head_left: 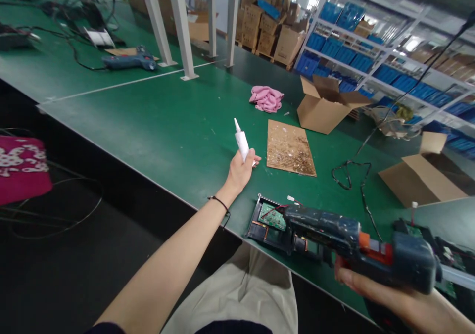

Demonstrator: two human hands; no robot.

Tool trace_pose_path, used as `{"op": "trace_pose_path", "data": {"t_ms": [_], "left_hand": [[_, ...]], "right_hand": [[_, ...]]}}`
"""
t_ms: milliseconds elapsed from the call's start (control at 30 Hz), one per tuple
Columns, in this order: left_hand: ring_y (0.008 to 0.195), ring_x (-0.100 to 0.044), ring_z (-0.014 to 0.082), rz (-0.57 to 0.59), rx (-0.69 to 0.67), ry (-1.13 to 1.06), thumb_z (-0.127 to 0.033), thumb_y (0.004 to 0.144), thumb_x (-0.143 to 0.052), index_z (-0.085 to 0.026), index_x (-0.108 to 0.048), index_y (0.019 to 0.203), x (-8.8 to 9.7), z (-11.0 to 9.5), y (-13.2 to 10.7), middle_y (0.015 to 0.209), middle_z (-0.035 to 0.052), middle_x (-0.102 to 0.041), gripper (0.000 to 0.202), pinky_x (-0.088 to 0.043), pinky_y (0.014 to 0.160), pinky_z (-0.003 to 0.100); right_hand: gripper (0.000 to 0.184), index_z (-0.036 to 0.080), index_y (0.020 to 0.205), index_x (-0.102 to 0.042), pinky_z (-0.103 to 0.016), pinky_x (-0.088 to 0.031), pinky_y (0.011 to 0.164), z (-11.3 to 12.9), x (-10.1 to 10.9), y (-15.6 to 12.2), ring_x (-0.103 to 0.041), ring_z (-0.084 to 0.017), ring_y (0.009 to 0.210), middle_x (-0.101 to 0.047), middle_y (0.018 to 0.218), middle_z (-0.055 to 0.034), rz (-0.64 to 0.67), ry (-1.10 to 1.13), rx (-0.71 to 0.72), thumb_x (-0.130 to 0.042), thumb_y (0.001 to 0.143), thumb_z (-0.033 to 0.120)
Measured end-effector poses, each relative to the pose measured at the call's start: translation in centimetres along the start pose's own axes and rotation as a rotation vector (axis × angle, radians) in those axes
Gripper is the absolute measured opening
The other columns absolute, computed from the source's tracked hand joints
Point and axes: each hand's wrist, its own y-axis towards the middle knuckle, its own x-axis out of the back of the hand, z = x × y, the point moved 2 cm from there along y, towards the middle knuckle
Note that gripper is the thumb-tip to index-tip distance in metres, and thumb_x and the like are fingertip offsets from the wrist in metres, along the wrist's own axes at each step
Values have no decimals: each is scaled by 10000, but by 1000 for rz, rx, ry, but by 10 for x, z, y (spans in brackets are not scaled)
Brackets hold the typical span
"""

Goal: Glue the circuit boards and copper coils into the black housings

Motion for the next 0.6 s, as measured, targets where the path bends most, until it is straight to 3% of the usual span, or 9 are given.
{"op": "trace_pose_path", "data": {"t_ms": [167,300,433,533,600], "left_hand": [[676,-624,126,2,-9,-2,-424,881,-451,-130,-569,903,0,-2,-1,819,91,-693,317,-490,621,237],[676,-622,123,2,-9,-7,-424,882,-450,-132,-565,905,-2,-1,-1,821,89,-691,315,-492,617,232],[671,-618,120,-2,-10,-24,-419,882,-447,-134,-557,889,-1,-1,-3,808,81,-685,306,-496,614,231],[581,-580,100,-1,-17,-38,-402,872,-471,-135,-555,840,3,-20,-6,704,48,-656,281,-473,547,211],[487,-523,80,25,-35,-12,-404,863,-488,-139,-559,791,5,-54,-12,602,14,-606,284,-413,453,192]], "right_hand": [[405,247,915,-753,-277,-574,736,3,-15,2,-677,-259,836,-730,926,-13,-88,-72,8,-627,699,565],[274,277,817,-755,-283,-572,744,-5,-18,13,-685,-256,774,-737,814,-1,-19,-87,70,-710,653,491],[331,284,880,-747,-365,-558,810,-15,-19,19,-671,-296,860,-732,896,-8,66,-115,40,-676,680,538],[428,251,942,-732,-440,-506,897,-12,-21,16,-639,-317,948,-711,992,-43,63,-132,61,-602,722,594],[457,232,995,-713,-471,-465,941,-7,-21,14,-618,-319,993,-693,1041,-63,19,-154,98,-598,730,587]]}}
